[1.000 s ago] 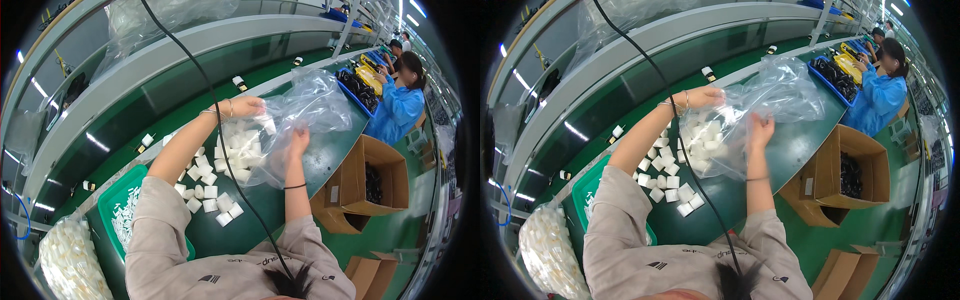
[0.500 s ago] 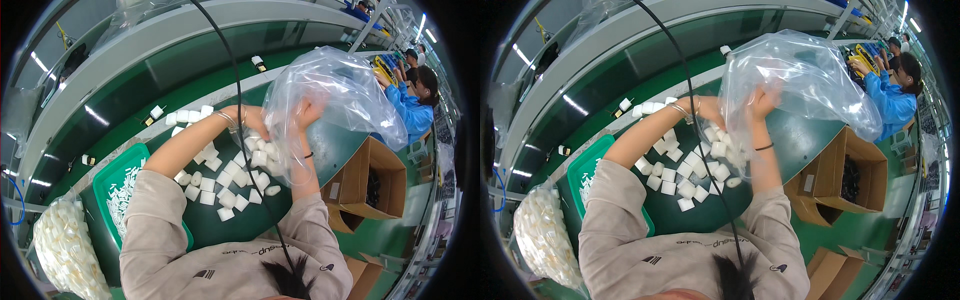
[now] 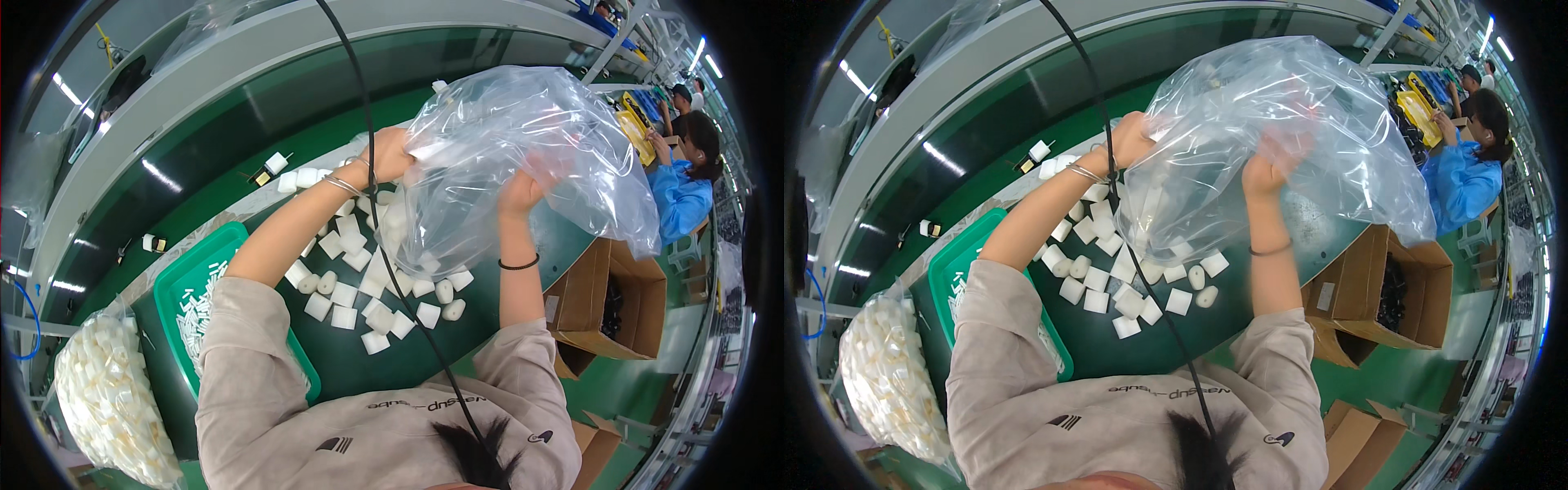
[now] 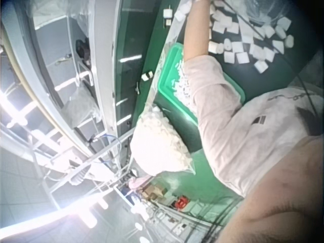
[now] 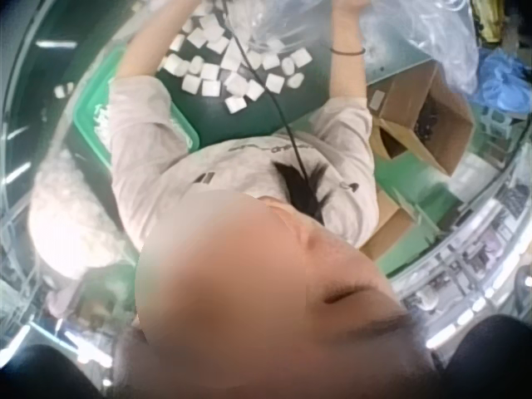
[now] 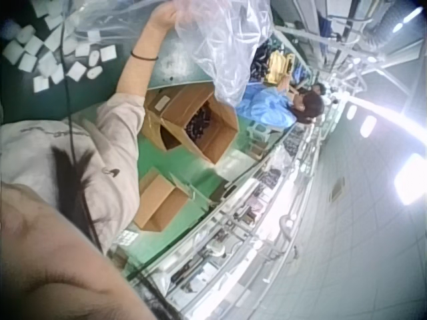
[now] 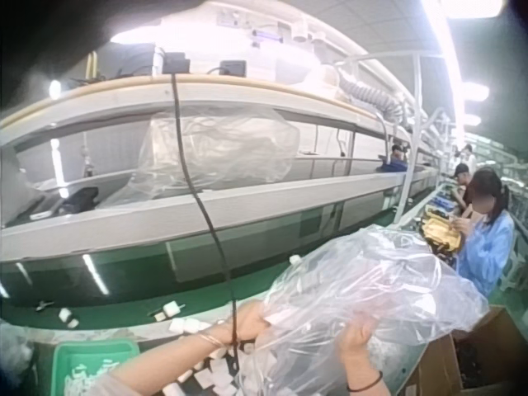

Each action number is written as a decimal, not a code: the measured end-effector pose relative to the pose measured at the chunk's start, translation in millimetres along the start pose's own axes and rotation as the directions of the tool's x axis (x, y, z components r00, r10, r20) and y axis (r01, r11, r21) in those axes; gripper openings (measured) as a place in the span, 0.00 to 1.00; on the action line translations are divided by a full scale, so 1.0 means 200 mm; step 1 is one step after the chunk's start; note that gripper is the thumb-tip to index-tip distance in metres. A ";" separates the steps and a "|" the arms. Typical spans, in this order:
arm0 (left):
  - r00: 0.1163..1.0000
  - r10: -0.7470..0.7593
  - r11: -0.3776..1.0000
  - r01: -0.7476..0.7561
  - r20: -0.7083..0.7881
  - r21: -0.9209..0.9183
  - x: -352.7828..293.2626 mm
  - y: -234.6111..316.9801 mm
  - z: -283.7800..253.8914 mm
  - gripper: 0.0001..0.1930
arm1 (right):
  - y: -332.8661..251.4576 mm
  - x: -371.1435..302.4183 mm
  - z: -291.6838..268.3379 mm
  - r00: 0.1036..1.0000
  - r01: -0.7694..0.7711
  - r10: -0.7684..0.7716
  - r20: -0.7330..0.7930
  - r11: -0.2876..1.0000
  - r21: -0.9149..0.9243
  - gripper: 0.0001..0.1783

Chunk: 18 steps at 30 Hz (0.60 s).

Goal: The person places a small white component onto a circuit board and wraps a white foam piece around the assembly by hand.

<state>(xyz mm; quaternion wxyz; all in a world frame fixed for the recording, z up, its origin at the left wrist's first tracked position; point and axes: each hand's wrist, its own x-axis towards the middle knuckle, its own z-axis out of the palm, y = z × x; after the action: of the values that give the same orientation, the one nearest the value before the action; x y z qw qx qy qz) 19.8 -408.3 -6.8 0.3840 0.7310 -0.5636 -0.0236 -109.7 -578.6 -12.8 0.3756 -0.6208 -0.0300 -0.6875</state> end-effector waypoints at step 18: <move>0.989 -0.033 0.999 0.039 0.147 -0.036 -0.02 0.02 -0.07 0.10 | 0.00 0.26 -0.13 0.991 -0.080 0.082 -0.102 0.997 0.020 0.06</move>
<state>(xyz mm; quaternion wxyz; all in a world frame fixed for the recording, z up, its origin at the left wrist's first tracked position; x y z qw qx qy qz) 22.6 -397.0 3.7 0.3554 0.7297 -0.5764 -0.0951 -127.8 -617.0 27.1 0.4092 -0.5822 0.0092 -0.7025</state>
